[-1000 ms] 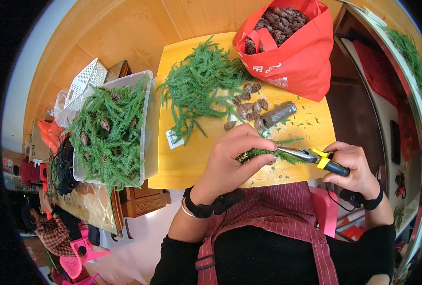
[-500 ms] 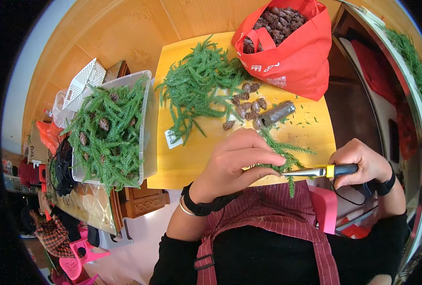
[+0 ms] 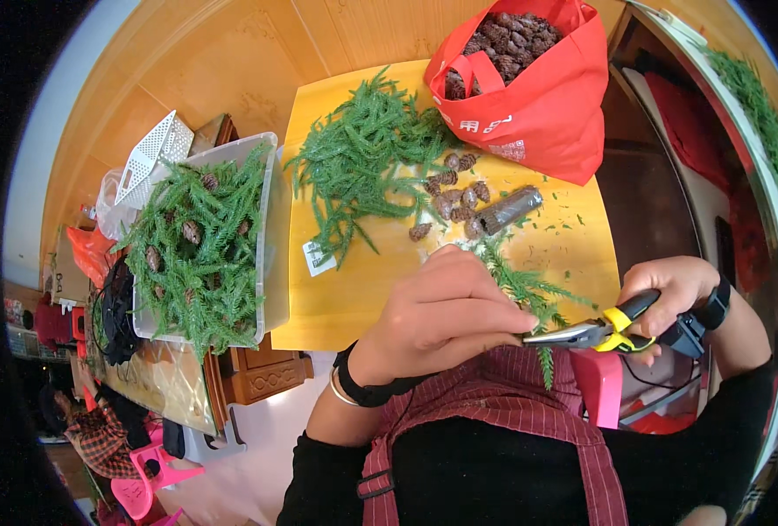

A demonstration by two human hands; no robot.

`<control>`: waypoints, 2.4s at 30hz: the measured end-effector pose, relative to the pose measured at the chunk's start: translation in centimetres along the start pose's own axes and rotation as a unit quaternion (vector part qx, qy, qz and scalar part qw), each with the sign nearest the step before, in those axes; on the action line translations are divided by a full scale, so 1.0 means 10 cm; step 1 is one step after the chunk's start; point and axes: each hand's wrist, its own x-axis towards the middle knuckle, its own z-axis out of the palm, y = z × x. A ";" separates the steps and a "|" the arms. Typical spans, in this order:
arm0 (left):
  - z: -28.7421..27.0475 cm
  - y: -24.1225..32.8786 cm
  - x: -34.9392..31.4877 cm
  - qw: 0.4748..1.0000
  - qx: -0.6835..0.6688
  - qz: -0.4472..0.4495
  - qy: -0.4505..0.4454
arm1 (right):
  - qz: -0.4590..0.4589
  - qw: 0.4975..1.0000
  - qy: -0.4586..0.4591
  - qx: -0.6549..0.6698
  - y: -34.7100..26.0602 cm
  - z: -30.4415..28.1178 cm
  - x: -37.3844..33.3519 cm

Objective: Using a hand tool to trim and prepare small evergreen branches on a workbench.

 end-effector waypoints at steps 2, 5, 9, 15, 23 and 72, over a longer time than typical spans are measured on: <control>0.01 -0.01 0.01 1.000 -0.005 0.001 0.012 | -0.022 0.997 -0.049 0.054 0.10 -0.05 0.04; -0.01 -0.03 0.00 1.000 0.001 -0.018 0.015 | -0.057 0.990 -0.099 0.083 0.05 0.01 0.06; -0.03 -0.04 -0.02 0.997 -0.021 -0.063 0.027 | -0.074 0.995 -0.051 -0.041 -0.12 0.18 0.00; -0.02 -0.08 -0.03 0.996 -0.023 -0.079 0.021 | -0.038 0.995 0.036 -0.085 -0.18 0.31 -0.16; -0.09 -0.01 0.00 0.996 -0.078 -0.039 -0.004 | -0.059 0.992 0.024 -0.106 -0.17 0.39 -0.20; 0.04 0.02 0.00 0.947 -0.171 -0.247 0.114 | -0.282 0.514 0.430 -0.687 0.03 0.32 0.31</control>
